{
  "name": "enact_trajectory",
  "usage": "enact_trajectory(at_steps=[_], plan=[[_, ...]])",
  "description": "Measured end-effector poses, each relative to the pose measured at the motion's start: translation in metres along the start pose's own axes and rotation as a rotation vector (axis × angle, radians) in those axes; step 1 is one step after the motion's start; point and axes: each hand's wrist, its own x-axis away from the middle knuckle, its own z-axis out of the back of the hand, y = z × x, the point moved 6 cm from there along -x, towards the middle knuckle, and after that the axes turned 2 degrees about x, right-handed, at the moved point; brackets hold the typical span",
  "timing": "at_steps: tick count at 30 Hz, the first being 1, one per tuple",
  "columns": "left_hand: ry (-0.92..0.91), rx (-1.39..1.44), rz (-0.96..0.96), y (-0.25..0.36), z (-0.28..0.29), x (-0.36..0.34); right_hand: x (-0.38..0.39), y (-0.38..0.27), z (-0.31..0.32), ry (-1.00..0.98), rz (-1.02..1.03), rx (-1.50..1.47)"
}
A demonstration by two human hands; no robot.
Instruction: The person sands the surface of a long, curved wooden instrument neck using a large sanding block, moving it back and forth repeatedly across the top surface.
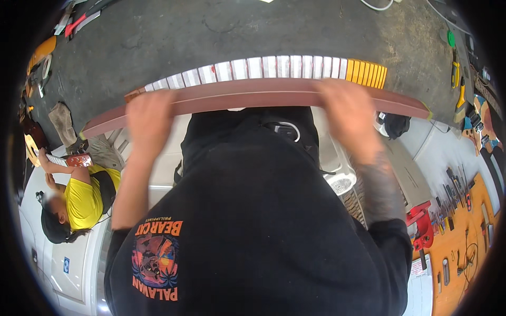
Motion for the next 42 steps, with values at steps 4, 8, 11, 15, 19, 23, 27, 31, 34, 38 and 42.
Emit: enact_trajectory(at_steps=[4, 8, 11, 15, 19, 23, 27, 31, 34, 38, 42], plan=[[0.077, 0.08, -0.071, 0.073, 0.0, -0.055, 0.033, 0.062, 0.034, -0.029, -0.093, 0.048], [0.019, -0.042, 0.034, -0.026, 0.001, 0.006, -0.019, -0.014, -0.011, 0.054, -0.007, -0.039], [-0.071, -0.035, 0.122, -0.114, 0.02, 0.066, -0.076, -0.089, -0.038, 0.012, 0.028, -0.087], [-0.083, -0.054, 0.073, -0.053, 0.008, 0.029, -0.044, -0.034, -0.018, 0.039, 0.021, -0.104], [-0.049, 0.057, -0.021, 0.064, -0.002, -0.059, 0.026, 0.077, 0.031, -0.061, -0.058, 0.033], [-0.039, 0.054, -0.012, 0.032, 0.006, -0.049, 0.007, 0.049, 0.013, -0.024, -0.034, 0.014], [-0.098, -0.017, 0.126, -0.106, 0.019, 0.045, -0.076, -0.069, -0.032, 0.082, 0.011, -0.118], [-0.091, -0.013, 0.033, -0.072, 0.015, 0.018, -0.055, -0.038, -0.022, 0.049, 0.011, -0.139], [-0.097, 0.025, -0.015, 0.031, -0.002, -0.049, 0.002, 0.055, 0.017, -0.048, -0.046, -0.012], [-0.116, 0.124, -0.011, 0.06, 0.003, -0.078, 0.013, 0.086, 0.035, -0.07, -0.088, -0.012], [-0.102, -0.001, 0.082, -0.071, 0.008, 0.004, -0.057, -0.019, -0.013, -0.007, -0.007, -0.161]])
